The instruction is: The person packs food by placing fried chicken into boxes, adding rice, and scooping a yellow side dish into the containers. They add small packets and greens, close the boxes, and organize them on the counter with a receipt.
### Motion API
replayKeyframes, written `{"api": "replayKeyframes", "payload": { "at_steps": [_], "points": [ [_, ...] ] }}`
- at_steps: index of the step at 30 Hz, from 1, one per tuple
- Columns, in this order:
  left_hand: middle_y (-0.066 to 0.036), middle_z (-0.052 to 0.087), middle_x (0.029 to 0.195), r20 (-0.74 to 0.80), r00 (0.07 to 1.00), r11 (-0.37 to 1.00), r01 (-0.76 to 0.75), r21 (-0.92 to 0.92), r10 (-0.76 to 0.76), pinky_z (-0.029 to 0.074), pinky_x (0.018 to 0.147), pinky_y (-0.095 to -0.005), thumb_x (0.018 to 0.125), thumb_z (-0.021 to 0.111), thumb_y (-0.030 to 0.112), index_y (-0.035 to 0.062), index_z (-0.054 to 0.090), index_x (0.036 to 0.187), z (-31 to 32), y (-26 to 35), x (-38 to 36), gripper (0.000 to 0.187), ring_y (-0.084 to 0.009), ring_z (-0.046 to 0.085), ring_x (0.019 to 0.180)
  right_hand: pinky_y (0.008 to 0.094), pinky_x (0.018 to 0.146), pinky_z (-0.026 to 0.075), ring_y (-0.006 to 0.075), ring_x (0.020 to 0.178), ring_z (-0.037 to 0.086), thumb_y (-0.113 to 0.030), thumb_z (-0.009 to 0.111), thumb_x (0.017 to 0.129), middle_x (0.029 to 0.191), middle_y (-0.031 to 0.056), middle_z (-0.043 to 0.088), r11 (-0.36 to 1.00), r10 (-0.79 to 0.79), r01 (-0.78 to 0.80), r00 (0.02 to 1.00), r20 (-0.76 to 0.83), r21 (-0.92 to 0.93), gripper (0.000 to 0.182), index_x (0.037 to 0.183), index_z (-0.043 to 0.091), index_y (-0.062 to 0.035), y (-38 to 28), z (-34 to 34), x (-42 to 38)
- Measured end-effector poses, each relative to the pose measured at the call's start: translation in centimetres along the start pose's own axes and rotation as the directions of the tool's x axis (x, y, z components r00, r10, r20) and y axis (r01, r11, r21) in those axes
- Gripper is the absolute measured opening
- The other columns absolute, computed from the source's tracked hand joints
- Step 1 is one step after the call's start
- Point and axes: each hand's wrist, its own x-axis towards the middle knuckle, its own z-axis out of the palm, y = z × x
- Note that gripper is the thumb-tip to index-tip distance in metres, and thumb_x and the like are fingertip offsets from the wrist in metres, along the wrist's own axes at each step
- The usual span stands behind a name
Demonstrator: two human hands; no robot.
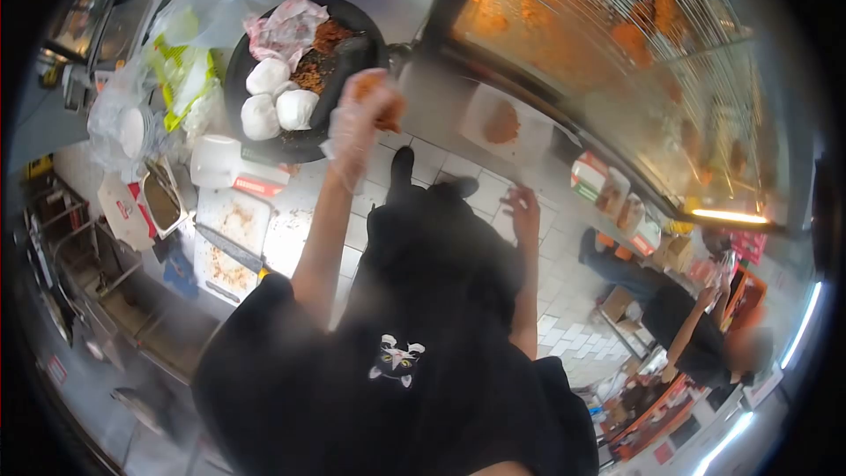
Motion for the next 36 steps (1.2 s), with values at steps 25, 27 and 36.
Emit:
{"api": "replayKeyframes", "payload": {
  "at_steps": [25,27,36],
  "points": [
    [-0.022,0.069,0.102,0.365,0.929,0.371,-0.361,0.856,0.062,0.051,0.085,-0.044,0.085,0.066,0.034,0.0041,0.062,0.117,11.8,-18.2,2.5,0.044,-0.039,0.065,0.097,0.0313,0.066,0.058,0.0274,0.082,0.071,-0.027,0.051,0.1,0.117,0.0207,0.057,0.962,-0.088,0.107,0.993,-0.083,0.251,0.048,0.133,0.044,0.0057,-5.2,-1.1,5.0],
    [-0.022,0.068,0.104,0.337,0.94,0.422,-0.326,0.846,0.051,0.05,0.087,-0.0437,0.084,0.066,0.033,0.005,0.062,0.119,11.0,-19.5,3.1,0.045,-0.0388,0.064,0.099,0.0311,0.07,0.057,0.0245,0.082,0.07,-0.026,0.055,0.098,0.115,0.0177,0.061,0.976,-0.207,0.211,0.975,-0.076,0.048,0.043,0.13,0.049,0.0027,-4.6,-2.5,5.5],
    [-0.02,0.065,0.116,0.157,0.985,0.144,-0.146,0.979,-0.067,0.048,0.092,-0.0425,0.089,0.058,0.031,0.0109,0.063,0.121,13.3,-18.2,2.5,0.038,-0.0377,0.06,0.108,0.0385,0.105,0.037,0.0291,0.131,0.043,-0.036,0.062,0.095,0.143,0.021,0.043,0.712,-0.684,0.477,0.307,-0.662,-0.516,0.062,0.139,0.042,0.0028,-13.3,-12.7,4.0]
  ]
}}
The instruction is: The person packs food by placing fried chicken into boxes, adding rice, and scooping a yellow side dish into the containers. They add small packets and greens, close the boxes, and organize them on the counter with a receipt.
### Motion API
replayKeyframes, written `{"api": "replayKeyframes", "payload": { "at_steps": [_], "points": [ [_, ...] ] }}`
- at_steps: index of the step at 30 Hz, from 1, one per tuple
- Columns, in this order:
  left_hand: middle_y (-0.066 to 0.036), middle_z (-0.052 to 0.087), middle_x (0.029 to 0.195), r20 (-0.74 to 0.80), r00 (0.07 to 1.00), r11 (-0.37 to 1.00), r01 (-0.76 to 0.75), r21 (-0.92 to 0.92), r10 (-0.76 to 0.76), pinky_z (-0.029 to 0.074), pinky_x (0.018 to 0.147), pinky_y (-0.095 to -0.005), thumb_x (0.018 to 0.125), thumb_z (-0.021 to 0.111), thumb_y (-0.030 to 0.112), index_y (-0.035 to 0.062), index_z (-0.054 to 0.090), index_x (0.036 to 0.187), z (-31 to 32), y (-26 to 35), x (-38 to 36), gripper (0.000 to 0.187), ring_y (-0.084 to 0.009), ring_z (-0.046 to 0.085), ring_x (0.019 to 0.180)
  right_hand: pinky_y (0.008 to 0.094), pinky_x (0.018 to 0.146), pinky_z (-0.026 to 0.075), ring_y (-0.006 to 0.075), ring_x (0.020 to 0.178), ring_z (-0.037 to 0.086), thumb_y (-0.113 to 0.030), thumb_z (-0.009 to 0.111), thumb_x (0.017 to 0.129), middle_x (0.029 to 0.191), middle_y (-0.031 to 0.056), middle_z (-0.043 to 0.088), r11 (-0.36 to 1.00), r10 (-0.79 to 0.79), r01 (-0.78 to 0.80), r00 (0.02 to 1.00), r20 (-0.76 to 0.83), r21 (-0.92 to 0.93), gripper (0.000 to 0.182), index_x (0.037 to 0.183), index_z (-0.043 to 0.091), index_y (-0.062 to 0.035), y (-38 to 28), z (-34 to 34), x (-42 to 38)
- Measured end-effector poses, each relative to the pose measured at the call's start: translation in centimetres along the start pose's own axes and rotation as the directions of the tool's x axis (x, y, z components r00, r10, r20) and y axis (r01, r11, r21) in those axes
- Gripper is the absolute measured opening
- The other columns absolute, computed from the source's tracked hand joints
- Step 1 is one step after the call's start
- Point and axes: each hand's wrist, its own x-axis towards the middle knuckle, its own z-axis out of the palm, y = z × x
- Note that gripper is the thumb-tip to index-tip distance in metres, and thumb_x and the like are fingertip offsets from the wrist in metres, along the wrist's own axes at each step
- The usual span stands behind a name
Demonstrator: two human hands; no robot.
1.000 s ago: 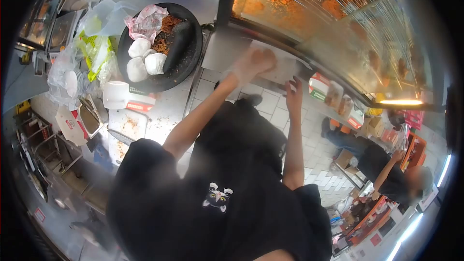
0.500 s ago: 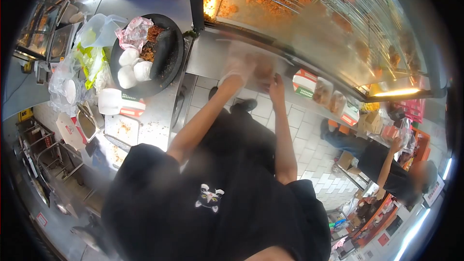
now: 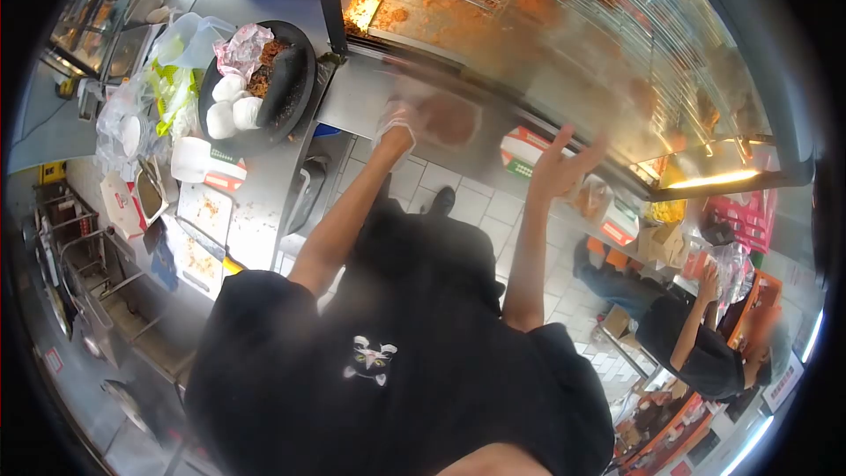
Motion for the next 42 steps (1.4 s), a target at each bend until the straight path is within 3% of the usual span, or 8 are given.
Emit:
{"api": "replayKeyframes", "payload": {
  "at_steps": [3,5,15,25,32,36,38,42],
  "points": [
    [-0.019,0.063,0.119,-0.126,0.989,0.997,0.078,-0.001,-0.078,0.047,0.093,-0.0438,0.091,0.055,0.029,0.0121,0.063,0.121,2.2,-0.9,0.6,0.036,-0.038,0.057,0.111,0.0589,0.114,0.016,0.0513,0.143,0.007,-0.054,0.058,0.091,0.155,0.035,0.0,0.987,-0.065,0.056,0.997,0.052,0.152,0.093,0.153,0.012,-0.0012,0.1,3.4,4.3],
    [-0.019,0.068,0.105,-0.199,0.937,0.958,-0.284,0.043,0.286,0.05,0.085,-0.046,0.092,0.053,0.041,0.0112,0.069,0.108,1.7,-0.4,-0.1,0.038,-0.0404,0.064,0.098,0.0711,0.108,0.012,0.0604,0.138,-0.007,-0.075,0.051,0.083,0.15,0.0405,-0.014,0.988,-0.125,0.132,0.989,0.081,-0.081,0.112,0.153,0.003,-0.0011,0.5,6.4,5.7],
    [-0.015,0.069,0.103,-0.495,0.868,0.978,-0.132,-0.162,0.035,0.051,0.082,-0.0362,0.094,0.06,0.029,0.0094,0.066,0.111,-2.6,-1.8,-11.7,0.026,-0.0314,0.066,0.093,0.0794,0.099,0.011,0.0631,0.136,-0.012,-0.086,0.048,0.074,0.149,0.042,-0.015,0.983,0.142,-0.147,0.988,-0.055,-0.112,0.125,0.154,0.0,-0.0023,9.1,0.2,13.7],
    [-0.011,0.068,0.082,-0.406,0.86,0.945,0.23,-0.234,-0.309,0.05,0.072,-0.0345,0.09,0.064,0.037,0.0059,0.068,0.099,3.5,-16.3,-21.7,0.032,-0.0204,0.064,0.079,0.0622,0.108,0.026,0.054,0.138,0.019,-0.066,0.053,0.089,0.15,0.0402,0.011,0.869,-0.3,0.193,0.938,-0.175,-0.455,0.101,0.151,0.015,0.0035,18.5,-3.8,17.1],
    [-0.013,0.066,0.07,-0.204,0.732,0.745,0.561,-0.362,-0.65,0.049,0.067,-0.0407,0.096,0.048,0.047,0.0021,0.067,0.086,6.7,-28.3,-25.8,0.05,-0.0255,0.064,0.069,0.0377,0.078,0.052,0.0297,0.095,0.063,-0.034,0.045,0.104,0.098,0.0181,0.064,0.985,0.142,-0.137,0.989,-0.041,0.11,0.044,0.117,0.06,0.005,13.6,-7.8,-3.0],
    [-0.018,0.069,0.094,-0.434,0.797,0.83,0.531,0.171,-0.42,0.052,0.074,-0.0425,0.093,0.054,0.028,0.0042,0.065,0.102,16.1,-50.3,-19.3,0.028,-0.0315,0.067,0.086,0.0354,0.078,0.048,0.0239,0.084,0.058,-0.025,0.034,0.106,0.099,0.0127,0.06,0.988,0.151,-0.096,0.79,0.594,-0.123,0.036,0.116,0.056,0.0015,15.3,-9.3,-28.0],
    [-0.019,0.059,0.125,-0.468,0.783,0.719,0.593,0.361,-0.41,0.043,0.097,-0.0422,0.1,0.033,0.017,0.0055,0.062,0.116,17.6,-57.7,-13.3,0.035,-0.0342,0.055,0.116,0.0339,0.076,0.048,0.0201,0.084,0.058,-0.026,0.04,0.103,0.102,0.0108,0.063,0.857,0.389,-0.491,0.412,0.824,-0.159,0.034,0.111,0.061,0.0003,14.4,-11.4,-40.0],
    [-0.019,0.059,0.125,-0.382,0.816,0.632,0.578,0.517,-0.434,0.044,0.096,-0.0424,0.099,0.036,0.018,0.0059,0.062,0.117,17.7,-66.1,-4.9,0.034,-0.0339,0.056,0.116,0.0301,0.075,0.049,0.0178,0.083,0.064,-0.019,0.051,0.099,0.092,0.013,0.068,0.704,0.424,-0.666,0.113,0.899,-0.248,0.027,0.103,0.066,0.0036,8.5,-12.0,-51.5]
  ]
}}
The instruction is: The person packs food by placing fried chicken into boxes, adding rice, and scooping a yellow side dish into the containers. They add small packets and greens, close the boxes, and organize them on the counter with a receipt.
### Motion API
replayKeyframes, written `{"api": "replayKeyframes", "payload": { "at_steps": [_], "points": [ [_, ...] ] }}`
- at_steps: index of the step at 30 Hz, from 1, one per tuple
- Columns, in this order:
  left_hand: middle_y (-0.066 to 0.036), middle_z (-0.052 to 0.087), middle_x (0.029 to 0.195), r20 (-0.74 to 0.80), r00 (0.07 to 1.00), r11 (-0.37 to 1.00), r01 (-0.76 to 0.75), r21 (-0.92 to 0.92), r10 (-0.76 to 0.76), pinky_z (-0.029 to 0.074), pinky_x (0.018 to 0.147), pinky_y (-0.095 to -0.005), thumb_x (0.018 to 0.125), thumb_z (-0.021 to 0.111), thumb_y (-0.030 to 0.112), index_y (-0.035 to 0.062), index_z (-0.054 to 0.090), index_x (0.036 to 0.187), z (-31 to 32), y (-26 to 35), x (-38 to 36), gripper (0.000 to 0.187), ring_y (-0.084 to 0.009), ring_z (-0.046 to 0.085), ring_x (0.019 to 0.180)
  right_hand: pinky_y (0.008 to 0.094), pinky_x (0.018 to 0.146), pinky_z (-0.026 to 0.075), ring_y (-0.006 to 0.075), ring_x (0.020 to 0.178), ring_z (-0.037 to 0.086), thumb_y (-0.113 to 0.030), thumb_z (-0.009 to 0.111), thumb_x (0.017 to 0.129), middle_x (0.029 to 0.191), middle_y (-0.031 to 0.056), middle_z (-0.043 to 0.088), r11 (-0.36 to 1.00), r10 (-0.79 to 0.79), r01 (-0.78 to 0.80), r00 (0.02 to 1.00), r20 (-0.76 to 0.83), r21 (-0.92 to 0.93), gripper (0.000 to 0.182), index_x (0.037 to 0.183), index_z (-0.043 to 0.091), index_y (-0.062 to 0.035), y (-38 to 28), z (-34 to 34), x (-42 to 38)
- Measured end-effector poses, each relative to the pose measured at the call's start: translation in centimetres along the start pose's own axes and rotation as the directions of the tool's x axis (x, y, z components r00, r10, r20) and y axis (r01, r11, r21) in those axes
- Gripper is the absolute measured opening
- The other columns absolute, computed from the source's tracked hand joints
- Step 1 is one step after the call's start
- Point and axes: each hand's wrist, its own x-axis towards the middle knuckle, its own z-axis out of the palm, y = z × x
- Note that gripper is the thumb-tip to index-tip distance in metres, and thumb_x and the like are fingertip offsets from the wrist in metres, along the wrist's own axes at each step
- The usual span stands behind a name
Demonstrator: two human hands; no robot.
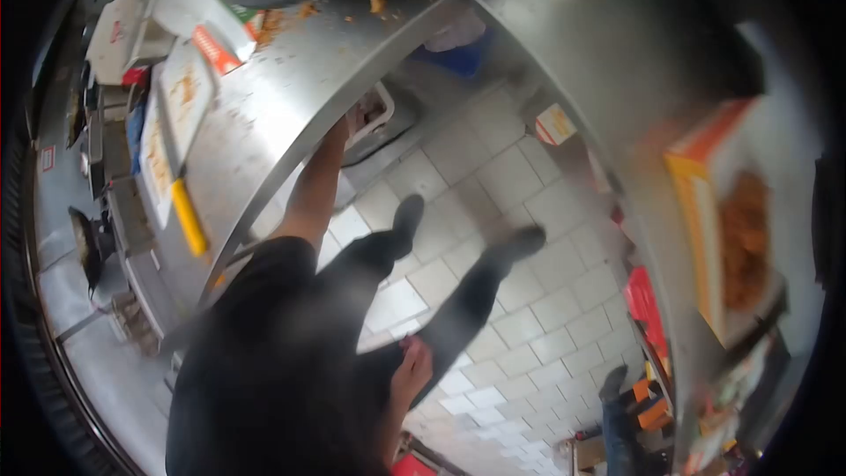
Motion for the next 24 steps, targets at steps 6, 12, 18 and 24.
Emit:
{"api": "replayKeyframes", "payload": {
  "at_steps": [6,12,18,24],
  "points": [
    [-0.019,0.06,0.125,0.147,0.979,0.977,-0.159,0.144,0.138,0.045,0.095,-0.0427,0.098,0.04,0.02,0.0065,0.063,0.118,7.0,0.9,9.2,0.033,-0.0333,0.057,0.116,0.0262,0.059,0.049,0.016,0.069,0.063,-0.024,0.051,0.099,0.083,0.0097,0.067,0.98,0.195,-0.191,0.909,-0.368,0.049,0.03,0.091,0.065,0.0012,3.2,5.8,-0.6],
    [-0.019,0.061,0.125,0.233,0.954,0.927,-0.251,0.281,0.187,0.047,0.094,-0.0431,0.097,0.044,0.021,0.0071,0.063,0.119,9.9,3.4,11.6,0.033,-0.0328,0.058,0.115,0.0302,0.058,0.05,0.0199,0.064,0.063,-0.022,0.057,0.094,0.076,0.011,0.066,0.966,0.111,-0.173,0.949,-0.295,-0.192,0.027,0.084,0.065,0.0014,3.6,7.7,-1.7],
    [-0.019,0.062,0.125,0.162,0.927,0.843,-0.376,0.386,0.339,0.048,0.093,-0.0434,0.096,0.049,0.023,0.0078,0.064,0.12,14.6,-0.1,13.0,0.033,-0.0323,0.059,0.115,0.0301,0.054,0.05,0.0216,0.061,0.065,-0.02,0.06,0.093,0.076,0.0124,0.067,0.972,0.041,-0.112,0.946,-0.321,-0.207,0.023,0.086,0.067,0.001,4.2,6.5,-1.8],
    [-0.017,0.062,0.122,0.003,0.999,0.997,-0.043,-0.06,0.044,0.048,0.092,-0.0431,0.095,0.048,0.027,0.006,0.063,0.12,1.7,3.5,5.9,0.035,-0.0303,0.06,0.113,0.029,0.062,0.052,0.0213,0.07,0.069,-0.02,0.062,0.093,0.079,0.0121,0.069,0.973,0.141,-0.177,0.963,-0.232,-0.146,0.02,0.091,0.068,-0.0014,2.7,2.9,-0.5]
  ]
}}
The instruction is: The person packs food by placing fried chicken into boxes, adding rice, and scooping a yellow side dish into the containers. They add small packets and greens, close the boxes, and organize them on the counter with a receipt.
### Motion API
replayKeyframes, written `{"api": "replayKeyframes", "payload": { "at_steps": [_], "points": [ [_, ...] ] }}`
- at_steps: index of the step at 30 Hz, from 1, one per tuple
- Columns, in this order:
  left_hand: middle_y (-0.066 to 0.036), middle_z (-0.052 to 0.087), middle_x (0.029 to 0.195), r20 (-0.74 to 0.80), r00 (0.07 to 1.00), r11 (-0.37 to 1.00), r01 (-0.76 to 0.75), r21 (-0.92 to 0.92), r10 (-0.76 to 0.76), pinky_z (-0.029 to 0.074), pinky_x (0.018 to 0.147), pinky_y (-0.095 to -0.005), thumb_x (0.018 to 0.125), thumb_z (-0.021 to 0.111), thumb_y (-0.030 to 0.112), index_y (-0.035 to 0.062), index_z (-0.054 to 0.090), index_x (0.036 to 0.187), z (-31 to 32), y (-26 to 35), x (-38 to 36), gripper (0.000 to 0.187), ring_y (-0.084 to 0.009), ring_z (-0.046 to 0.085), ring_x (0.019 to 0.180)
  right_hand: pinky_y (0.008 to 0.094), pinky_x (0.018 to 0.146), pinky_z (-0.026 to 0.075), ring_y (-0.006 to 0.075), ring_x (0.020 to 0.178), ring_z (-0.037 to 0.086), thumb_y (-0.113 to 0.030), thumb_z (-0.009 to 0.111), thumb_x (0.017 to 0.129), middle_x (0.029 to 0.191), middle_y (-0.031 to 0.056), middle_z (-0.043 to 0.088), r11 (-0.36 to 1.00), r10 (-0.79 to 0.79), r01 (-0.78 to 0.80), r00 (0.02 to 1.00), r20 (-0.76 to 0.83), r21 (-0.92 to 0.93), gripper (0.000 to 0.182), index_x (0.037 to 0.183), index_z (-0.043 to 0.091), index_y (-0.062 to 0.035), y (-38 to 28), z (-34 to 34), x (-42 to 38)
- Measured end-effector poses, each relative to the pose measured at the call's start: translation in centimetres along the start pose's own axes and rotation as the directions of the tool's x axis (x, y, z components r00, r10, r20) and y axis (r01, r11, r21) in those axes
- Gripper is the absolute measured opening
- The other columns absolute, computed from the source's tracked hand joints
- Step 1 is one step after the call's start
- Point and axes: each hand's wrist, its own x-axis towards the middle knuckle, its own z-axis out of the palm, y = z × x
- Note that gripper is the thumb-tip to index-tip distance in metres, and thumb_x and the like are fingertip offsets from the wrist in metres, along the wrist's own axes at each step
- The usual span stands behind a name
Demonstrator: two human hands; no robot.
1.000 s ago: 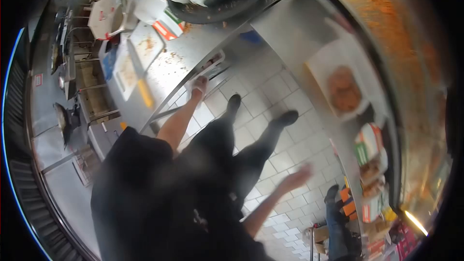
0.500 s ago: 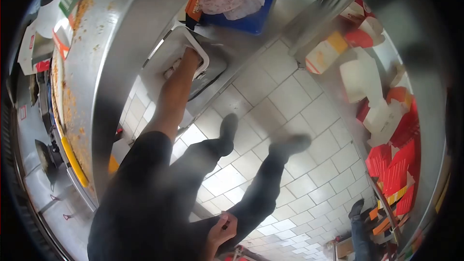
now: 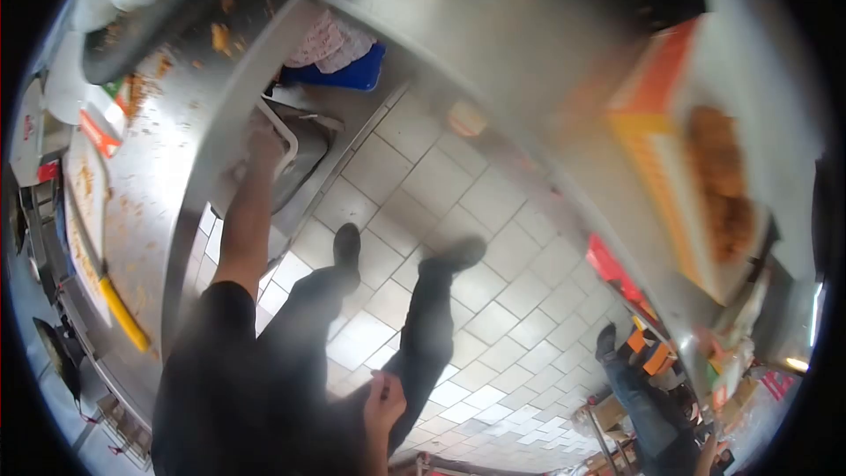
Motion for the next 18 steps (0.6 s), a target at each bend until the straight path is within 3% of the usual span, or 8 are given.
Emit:
{"api": "replayKeyframes", "payload": {
  "at_steps": [7,8,9,11,13,15,17,18],
  "points": [
    [-0.006,0.064,0.101,-0.023,0.981,0.922,-0.188,-0.338,0.191,0.047,0.08,-0.036,0.095,0.047,0.034,0.0071,0.063,0.111,-18.1,9.0,-16.9,0.036,-0.0182,0.059,0.094,0.0265,0.06,0.049,0.0123,0.068,0.063,-0.023,0.056,0.098,0.08,0.0068,0.068,0.961,-0.156,0.12,0.979,0.132,0.248,0.024,0.096,0.066,-0.0016,-6.5,-11.3,4.8],
    [-0.004,0.063,0.098,0.057,0.926,0.431,-0.118,-0.895,0.372,0.047,0.076,-0.0304,0.093,0.053,0.032,0.0069,0.062,0.111,-19.5,10.0,-20.3,0.032,-0.0148,0.058,0.091,0.0256,0.059,0.048,0.0113,0.067,0.062,-0.024,0.055,0.099,0.08,0.0062,0.067,0.94,-0.196,0.164,0.978,0.079,0.298,0.025,0.096,0.066,-0.002,-7.7,-12.9,5.8],
    [-0.003,0.062,0.095,0.135,0.833,-0.198,0.28,-0.939,0.537,0.047,0.071,-0.0247,0.092,0.059,0.029,0.0068,0.061,0.111,-22.9,11.7,-24.2,0.029,-0.0113,0.058,0.087,0.0247,0.058,0.047,0.0102,0.066,0.06,-0.025,0.055,0.099,0.08,0.0056,0.067,0.914,-0.233,0.211,0.972,0.024,0.348,0.025,0.096,0.065,-0.0025,-9.4,-14.5,6.7],
    [-0.002,0.061,0.099,0.198,0.945,-0.339,0.281,-0.898,0.259,0.049,0.073,-0.0221,0.089,0.066,0.022,0.0077,0.061,0.113,-39.0,20.1,-32.7,0.029,-0.011,0.059,0.086,0.0234,0.059,0.047,0.0081,0.068,0.059,-0.026,0.055,0.1,0.078,0.0038,0.065,0.901,-0.348,0.337,0.938,-0.011,0.273,0.026,0.096,0.065,-0.0027,-14.7,-19.1,7.7],
    [-0.003,0.061,0.105,0.111,0.964,0.005,0.113,-0.994,0.241,0.051,0.077,-0.0244,0.083,0.073,0.014,0.0094,0.06,0.115,-47.5,24.5,-34.6,0.036,-0.0134,0.06,0.091,0.0232,0.061,0.047,0.0079,0.069,0.059,-0.026,0.055,0.099,0.077,0.0027,0.063,0.865,-0.411,0.412,0.909,-0.066,0.285,0.026,0.096,0.064,-0.0024,-20.6,-23.2,7.7],
    [-0.007,0.062,0.111,-0.131,0.937,-0.507,0.055,-0.86,0.324,0.051,0.082,-0.0281,0.085,0.073,0.019,0.0073,0.058,0.121,-52.7,28.4,-34.4,0.041,-0.0145,0.06,0.099,0.0246,0.067,0.049,0.0115,0.078,0.061,-0.025,0.057,0.098,0.088,0.005,0.064,0.777,-0.508,0.514,0.853,-0.121,0.364,0.023,0.099,0.063,-0.0022,-22.9,-24.6,10.1],
    [-0.01,0.06,0.113,-0.079,0.991,0.171,-0.097,-0.981,0.11,0.05,0.081,-0.0286,0.088,0.07,0.02,0.0056,0.058,0.118,-62.2,31.7,-34.4,0.035,-0.0143,0.059,0.101,0.0279,0.071,0.051,0.0181,0.09,0.062,-0.023,0.06,0.096,0.104,0.0098,0.062,0.662,-0.644,0.696,0.718,-0.265,0.278,0.022,0.104,0.061,-0.0021,-27.7,-25.7,10.6],
    [-0.011,0.059,0.111,-0.225,0.97,0.125,-0.235,-0.964,0.092,0.05,0.081,-0.0301,0.083,0.073,0.019,0.0055,0.058,0.115,-61.3,33.2,-32.4,0.038,-0.0168,0.06,0.098,0.03,0.073,0.051,0.0209,0.095,0.061,-0.022,0.061,0.095,0.11,0.0117,0.06,0.646,-0.665,0.721,0.693,-0.277,0.253,0.023,0.106,0.06,-0.0022,-28.9,-25.6,11.3]
  ]
}}
